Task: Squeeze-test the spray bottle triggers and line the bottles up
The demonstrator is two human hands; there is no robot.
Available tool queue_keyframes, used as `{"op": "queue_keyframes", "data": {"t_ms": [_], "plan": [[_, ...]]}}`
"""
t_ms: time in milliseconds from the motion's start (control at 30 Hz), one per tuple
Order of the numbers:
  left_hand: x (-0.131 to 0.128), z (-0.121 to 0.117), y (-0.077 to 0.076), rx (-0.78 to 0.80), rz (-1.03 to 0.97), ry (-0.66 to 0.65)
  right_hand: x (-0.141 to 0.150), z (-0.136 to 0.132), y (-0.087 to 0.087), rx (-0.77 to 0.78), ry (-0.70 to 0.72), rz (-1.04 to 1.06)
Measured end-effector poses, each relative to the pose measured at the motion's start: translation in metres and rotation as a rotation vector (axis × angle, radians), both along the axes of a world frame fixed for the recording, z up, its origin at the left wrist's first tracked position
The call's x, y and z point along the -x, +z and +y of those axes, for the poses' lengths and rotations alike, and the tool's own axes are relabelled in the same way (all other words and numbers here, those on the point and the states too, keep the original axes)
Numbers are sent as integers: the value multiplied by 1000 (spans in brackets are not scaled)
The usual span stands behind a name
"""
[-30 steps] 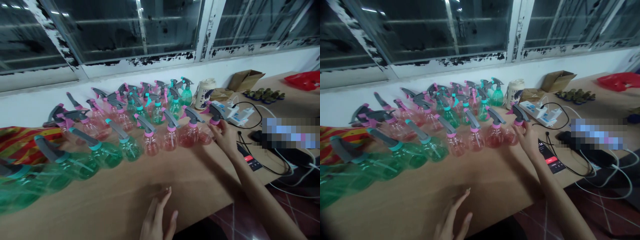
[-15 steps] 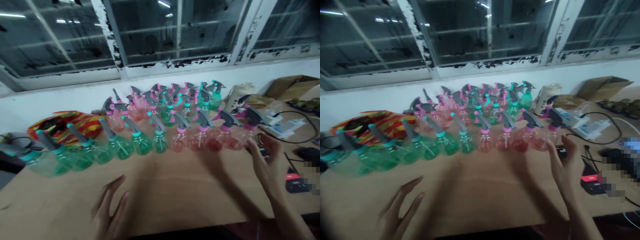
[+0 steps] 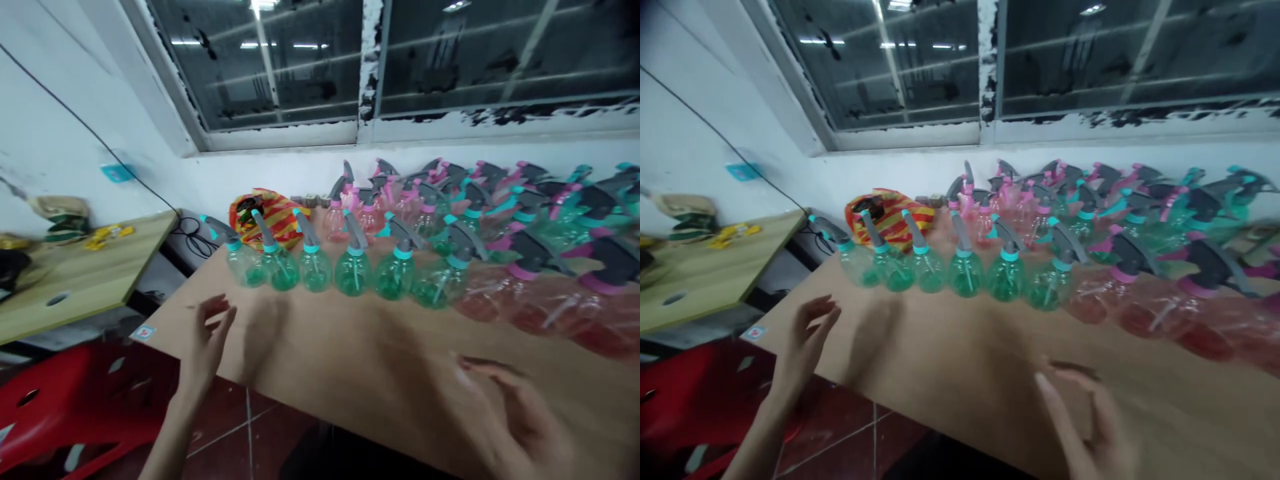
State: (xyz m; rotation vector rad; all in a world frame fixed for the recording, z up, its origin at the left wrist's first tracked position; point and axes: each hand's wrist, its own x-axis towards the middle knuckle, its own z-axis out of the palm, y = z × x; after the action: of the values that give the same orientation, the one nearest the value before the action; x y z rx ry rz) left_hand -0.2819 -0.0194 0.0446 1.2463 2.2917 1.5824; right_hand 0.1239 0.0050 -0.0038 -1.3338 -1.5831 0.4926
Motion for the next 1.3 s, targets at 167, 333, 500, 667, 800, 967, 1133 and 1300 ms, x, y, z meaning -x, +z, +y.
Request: {"op": "queue_keyframes", "data": {"t_ms": [167, 333, 500, 667, 800, 967, 1133, 1300], "plan": [[52, 48, -11, -30, -23, -14, 51, -16, -2, -151, 307, -52], [63, 81, -14, -9, -25, -133, 85, -21, 7, -191, 413, -31], [66, 92, -13, -29, -20, -258, 94, -22, 4, -170, 401, -44], [75, 82, -17, -8, -6, -214, 101, -18, 1, -151, 397, -68], [75, 50, -16, 34, 16, -201, 103, -16, 6, -121, 415, -82], [48, 0, -14, 102, 30, -199, 95, -8, 12, -119, 403, -99], [-15, -21, -15, 176, 48, -354, 79, -2, 8, -18, 401, -101], [-92, -13, -16, 241, 12, -601, 61, 7, 10, 143, 489, -96]]}}
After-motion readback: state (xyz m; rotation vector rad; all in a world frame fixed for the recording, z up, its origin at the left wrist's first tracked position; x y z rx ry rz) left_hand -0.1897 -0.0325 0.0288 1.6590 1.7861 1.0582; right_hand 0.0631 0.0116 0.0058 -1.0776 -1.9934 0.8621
